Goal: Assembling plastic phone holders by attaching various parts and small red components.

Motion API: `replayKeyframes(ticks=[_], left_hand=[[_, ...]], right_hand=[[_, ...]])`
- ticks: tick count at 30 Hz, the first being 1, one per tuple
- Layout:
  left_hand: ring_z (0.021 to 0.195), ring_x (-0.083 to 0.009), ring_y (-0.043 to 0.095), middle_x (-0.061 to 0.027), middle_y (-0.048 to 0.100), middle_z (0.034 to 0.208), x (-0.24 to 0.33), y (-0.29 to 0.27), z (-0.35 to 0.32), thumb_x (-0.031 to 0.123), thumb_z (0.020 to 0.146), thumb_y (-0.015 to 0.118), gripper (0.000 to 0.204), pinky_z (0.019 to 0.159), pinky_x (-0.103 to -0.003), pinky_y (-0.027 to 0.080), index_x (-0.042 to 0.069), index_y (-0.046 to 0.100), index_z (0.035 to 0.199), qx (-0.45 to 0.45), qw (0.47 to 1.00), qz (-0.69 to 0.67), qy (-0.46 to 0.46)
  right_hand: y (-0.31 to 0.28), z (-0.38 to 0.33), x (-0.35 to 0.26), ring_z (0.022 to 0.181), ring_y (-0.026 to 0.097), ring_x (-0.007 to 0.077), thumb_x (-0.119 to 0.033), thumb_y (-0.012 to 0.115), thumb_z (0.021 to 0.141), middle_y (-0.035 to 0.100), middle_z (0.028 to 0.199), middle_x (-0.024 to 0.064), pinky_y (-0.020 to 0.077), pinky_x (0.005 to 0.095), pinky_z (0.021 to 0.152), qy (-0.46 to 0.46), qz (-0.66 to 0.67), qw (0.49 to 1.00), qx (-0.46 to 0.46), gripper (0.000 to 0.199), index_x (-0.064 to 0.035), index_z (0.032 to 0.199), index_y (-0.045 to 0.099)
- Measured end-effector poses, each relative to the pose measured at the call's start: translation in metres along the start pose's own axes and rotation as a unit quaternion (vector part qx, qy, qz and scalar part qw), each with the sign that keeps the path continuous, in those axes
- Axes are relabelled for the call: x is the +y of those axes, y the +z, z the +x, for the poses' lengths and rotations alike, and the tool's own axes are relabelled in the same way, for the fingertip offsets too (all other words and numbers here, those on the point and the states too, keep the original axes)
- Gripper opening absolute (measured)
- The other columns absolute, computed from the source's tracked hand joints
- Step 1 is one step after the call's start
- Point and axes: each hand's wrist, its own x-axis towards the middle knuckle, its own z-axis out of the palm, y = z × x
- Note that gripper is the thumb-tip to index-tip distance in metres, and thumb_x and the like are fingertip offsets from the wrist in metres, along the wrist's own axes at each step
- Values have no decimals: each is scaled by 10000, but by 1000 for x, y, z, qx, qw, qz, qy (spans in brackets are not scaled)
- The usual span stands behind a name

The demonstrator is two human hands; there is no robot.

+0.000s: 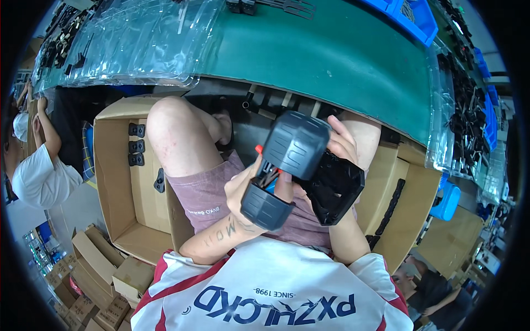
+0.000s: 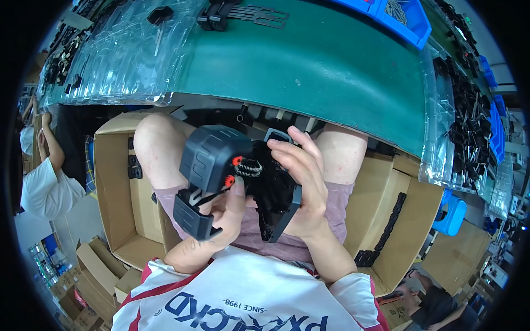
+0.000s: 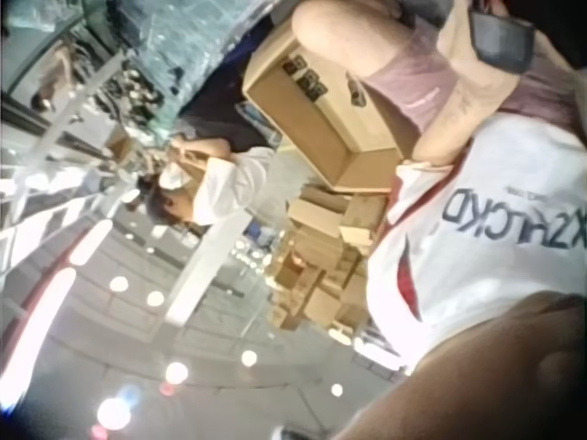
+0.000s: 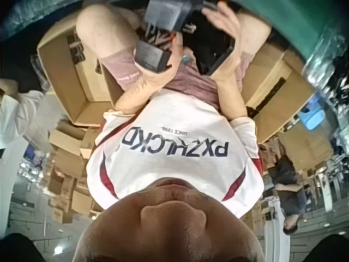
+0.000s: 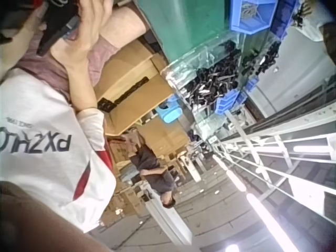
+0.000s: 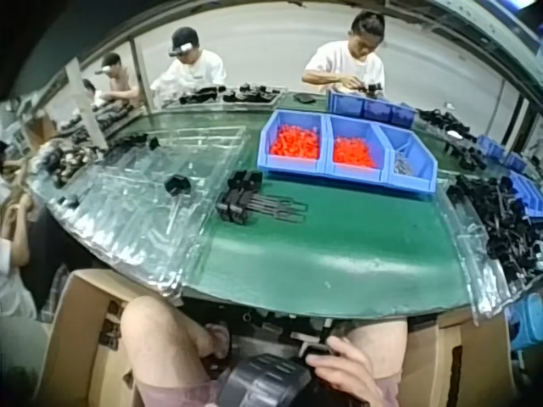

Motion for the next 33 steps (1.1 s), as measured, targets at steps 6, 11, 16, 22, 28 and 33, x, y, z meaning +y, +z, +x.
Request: replayKeyframes(ticks=[6, 11, 16, 22, 28, 33], left_hand=[[929, -344, 655, -330, 562, 1152, -1, 7, 27, 30, 752, 626, 492, 735, -330, 554, -151, 498, 1192, 57, 966, -142, 208], [1016, -367, 623, -359, 502, 1212, 3, 0, 18, 19, 753, 620, 512, 792, -344, 543, -152, 477, 1214, 27, 977, -94, 190], [1053, -375, 603, -353, 506, 1212, 4, 0, 22, 17, 762, 618, 504, 829, -354, 532, -139, 479, 1221, 37, 977, -141, 157], [724, -201, 584, -170, 634, 950, -8, -17, 23, -16, 746, 664, 420, 654, -236, 490, -77, 554, 1146, 4, 980, -197, -17], [630, -61, 529, -101, 656, 850, -23, -37, 33, -54, 768, 652, 306, 593, -143, 431, -42, 585, 1066, -110, 863, -455, -192], [623, -57, 521, -106, 656, 867, -27, -33, 32, -55, 775, 641, 294, 575, -137, 409, -42, 582, 1063, -114, 823, -506, -231]], right_hand=[[6, 0, -7, 1188, 481, 368, -194, 780, 614, 622, 1110, 123, 316, 536, 1040, 53, 27, 998, -10, 537, -12, 1087, 601], [10, 8, -7, 1215, 465, 372, -148, 744, 600, 628, 1094, 112, 279, 542, 1060, -16, -22, 999, -35, 483, -12, 1049, 630], [15, 12, -14, 1177, 495, 329, -140, 739, 604, 621, 1095, 111, 286, 528, 1057, -31, -77, 995, -51, 467, -12, 1041, 636], [1, 22, -21, 890, 605, 236, -116, 741, 620, 650, 909, 92, 459, 406, 866, -18, -118, 990, -72, 342, -11, 933, 650], [-9, 25, -16, 530, 478, 145, -68, 721, 664, 587, 645, 42, 407, 277, 520, 185, 97, 941, -267, 158, -15, 774, 621], [7, 12, -17, 434, 355, 106, -36, 699, 694, 522, 545, 12, 306, 247, 415, 171, 131, 958, -190, 119, -28, 689, 581]])
